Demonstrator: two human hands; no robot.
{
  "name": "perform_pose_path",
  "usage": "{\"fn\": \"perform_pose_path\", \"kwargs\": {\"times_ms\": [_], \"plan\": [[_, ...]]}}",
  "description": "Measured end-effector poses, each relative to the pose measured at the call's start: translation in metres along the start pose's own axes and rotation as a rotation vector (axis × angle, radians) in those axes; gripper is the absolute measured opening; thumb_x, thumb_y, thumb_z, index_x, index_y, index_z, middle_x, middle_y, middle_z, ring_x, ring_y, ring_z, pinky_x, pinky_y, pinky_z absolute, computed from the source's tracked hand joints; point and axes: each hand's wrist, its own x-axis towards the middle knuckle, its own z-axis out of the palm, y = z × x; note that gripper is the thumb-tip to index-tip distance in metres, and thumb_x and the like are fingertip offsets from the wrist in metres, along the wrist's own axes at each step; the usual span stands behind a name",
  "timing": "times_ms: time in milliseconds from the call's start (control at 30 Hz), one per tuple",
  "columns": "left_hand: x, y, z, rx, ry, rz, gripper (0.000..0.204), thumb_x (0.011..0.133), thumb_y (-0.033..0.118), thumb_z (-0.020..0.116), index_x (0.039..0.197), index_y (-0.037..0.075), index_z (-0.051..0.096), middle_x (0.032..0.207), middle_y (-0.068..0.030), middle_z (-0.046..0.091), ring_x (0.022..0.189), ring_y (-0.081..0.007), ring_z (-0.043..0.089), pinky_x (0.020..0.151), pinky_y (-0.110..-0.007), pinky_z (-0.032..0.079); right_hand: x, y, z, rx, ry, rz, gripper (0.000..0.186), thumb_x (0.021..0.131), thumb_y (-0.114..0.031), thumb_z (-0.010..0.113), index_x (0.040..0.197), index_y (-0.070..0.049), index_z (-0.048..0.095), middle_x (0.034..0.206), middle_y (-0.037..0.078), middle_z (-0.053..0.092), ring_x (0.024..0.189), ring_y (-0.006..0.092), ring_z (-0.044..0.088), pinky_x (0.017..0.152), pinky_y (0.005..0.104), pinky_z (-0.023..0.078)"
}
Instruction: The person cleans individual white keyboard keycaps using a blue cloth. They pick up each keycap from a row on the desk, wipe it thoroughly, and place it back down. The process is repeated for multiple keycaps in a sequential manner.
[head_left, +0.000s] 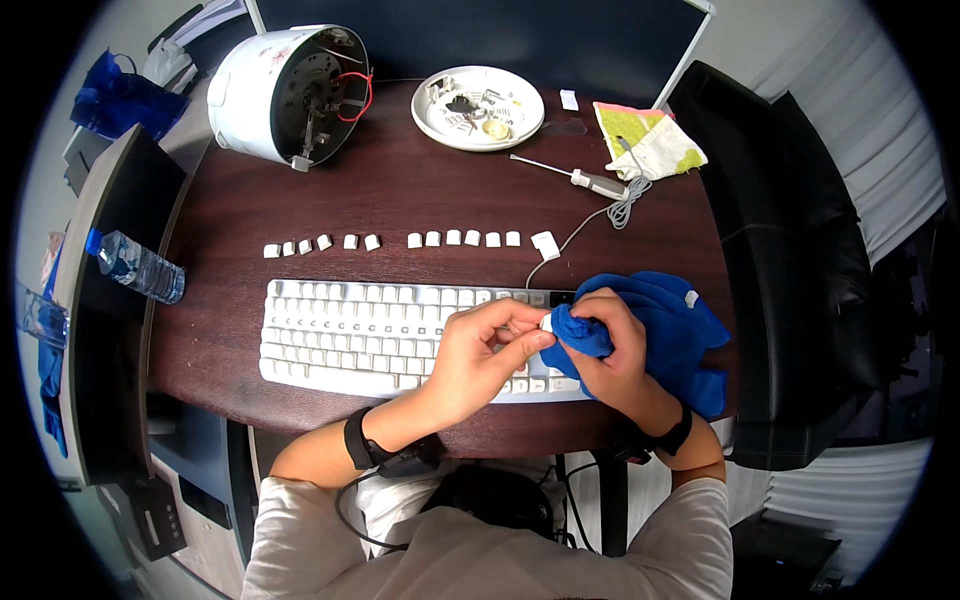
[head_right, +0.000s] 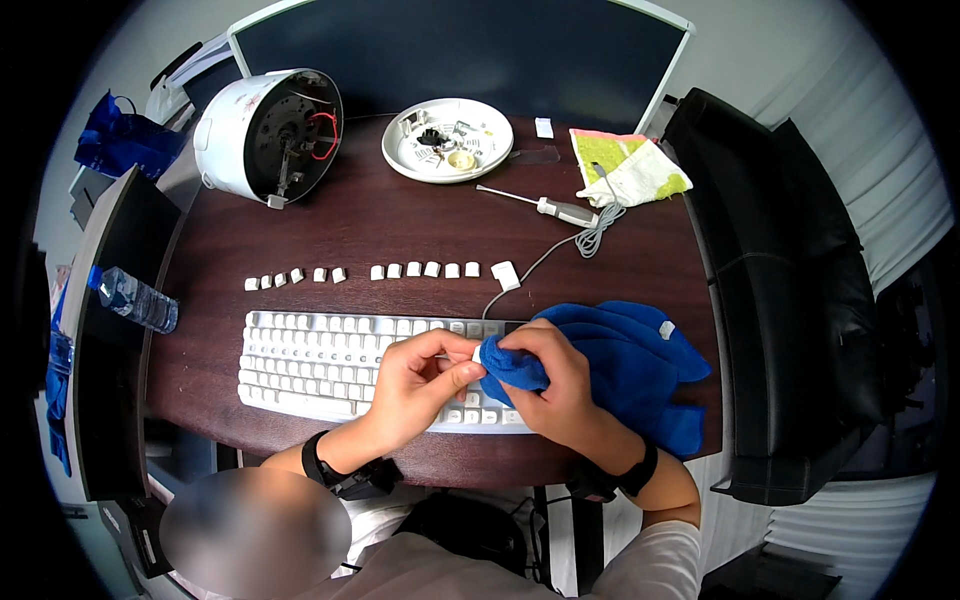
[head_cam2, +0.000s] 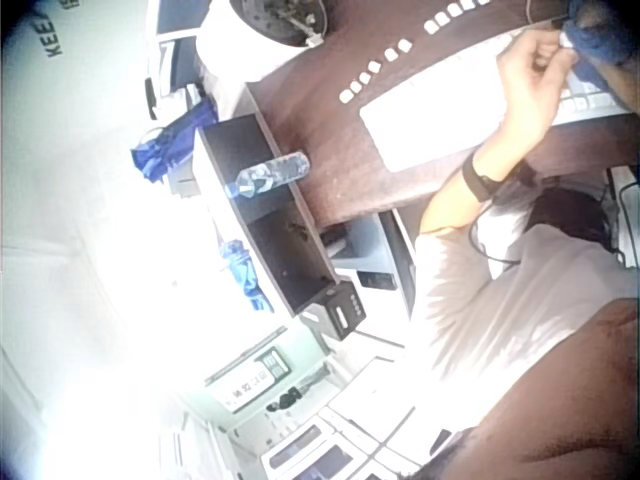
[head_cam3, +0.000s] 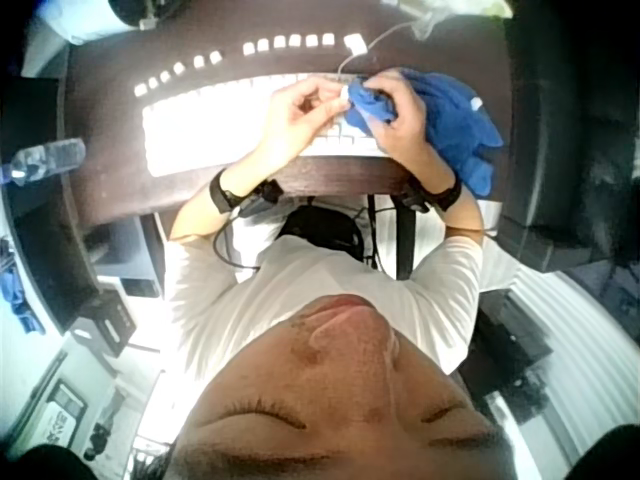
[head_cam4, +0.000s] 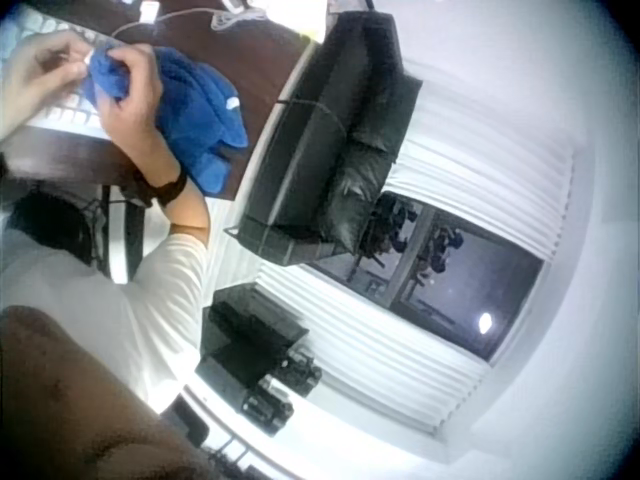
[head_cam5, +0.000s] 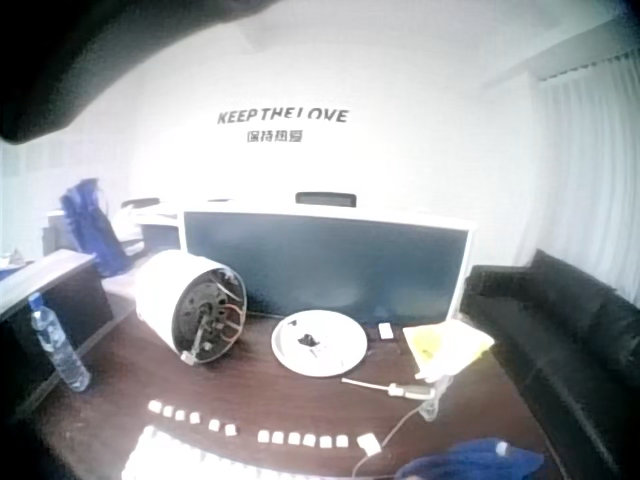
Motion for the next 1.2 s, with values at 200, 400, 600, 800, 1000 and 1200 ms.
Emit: {"fn": "perform_pose_path", "kwargs": {"times_ms": [200, 400, 600, 800, 1000, 1200], "plan": [[0.001, 0.002, -0.001, -0.025, 0.002, 0.071, 0.015, 0.088, 0.002, 0.061, 0.102, -0.001, 0.060, 0.089, -0.0047, 0.065, 0.076, -0.0056, 0.059, 0.061, -0.019, 0.046, 0.001, 0.000, 0.000, 0.014, 0.000, 0.079, 0.028, 0.077, 0.001, 0.068, 0.101, -0.001, 0.054, 0.090, 0.012, 0.060, 0.078, 0.0205, 0.061, 0.068, 0.0282, 0.048], [0.001, 0.001, -0.003, -0.024, 0.065, 0.088, 0.014, 0.088, 0.003, 0.062, 0.101, -0.001, 0.060, 0.087, -0.0048, 0.066, 0.076, -0.0056, 0.059, 0.064, -0.019, 0.047, 0.000, -0.003, -0.001, -0.011, -0.100, 0.108, 0.029, 0.076, -0.001, 0.069, 0.103, -0.001, 0.057, 0.092, 0.013, 0.061, 0.080, 0.0233, 0.063, 0.070, 0.0309, 0.050], [0.004, 0.005, -0.009, -0.081, 0.076, 0.074, 0.015, 0.087, 0.005, 0.064, 0.101, -0.002, 0.061, 0.084, -0.0039, 0.067, 0.076, -0.0049, 0.060, 0.070, -0.019, 0.048, 0.001, -0.003, -0.003, -0.052, -0.065, 0.078, 0.030, 0.074, -0.001, 0.070, 0.102, 0.001, 0.057, 0.091, 0.014, 0.060, 0.080, 0.0252, 0.063, 0.070, 0.0315, 0.050], [0.004, 0.002, -0.007, 0.024, -0.064, -0.032, 0.013, 0.087, 0.002, 0.063, 0.099, -0.001, 0.061, 0.083, -0.0042, 0.066, 0.074, -0.0051, 0.059, 0.062, -0.018, 0.045, 0.004, -0.003, -0.002, -0.122, 0.009, -0.073, 0.029, 0.072, 0.002, 0.069, 0.099, -0.001, 0.058, 0.091, 0.013, 0.059, 0.075, 0.0249, 0.061, 0.065, 0.0310, 0.049], [-0.002, 0.000, -0.004, 0.013, -0.004, 0.022, 0.014, 0.086, 0.001, 0.063, 0.100, -0.002, 0.061, 0.084, -0.0051, 0.066, 0.074, -0.0061, 0.060, 0.064, -0.019, 0.048, 0.007, -0.010, -0.004, -0.120, -0.047, -0.128, 0.027, 0.072, 0.003, 0.068, 0.097, -0.001, 0.060, 0.089, 0.012, 0.058, 0.072, 0.0244, 0.059, 0.062, 0.0306, 0.048], [0.012, 0.031, -0.029, 0.120, 0.261, 0.120, 0.013, 0.085, 0.006, 0.067, 0.095, -0.001, 0.063, 0.080, 0.0003, 0.065, 0.069, -0.0015, 0.055, 0.062, -0.018, 0.044, 0.003, -0.009, -0.002, -0.084, -0.128, -0.166, 0.027, 0.064, 0.006, 0.065, 0.090, -0.001, 0.061, 0.084, 0.013, 0.058, 0.070, 0.0255, 0.059, 0.061, 0.0311, 0.047]]}}
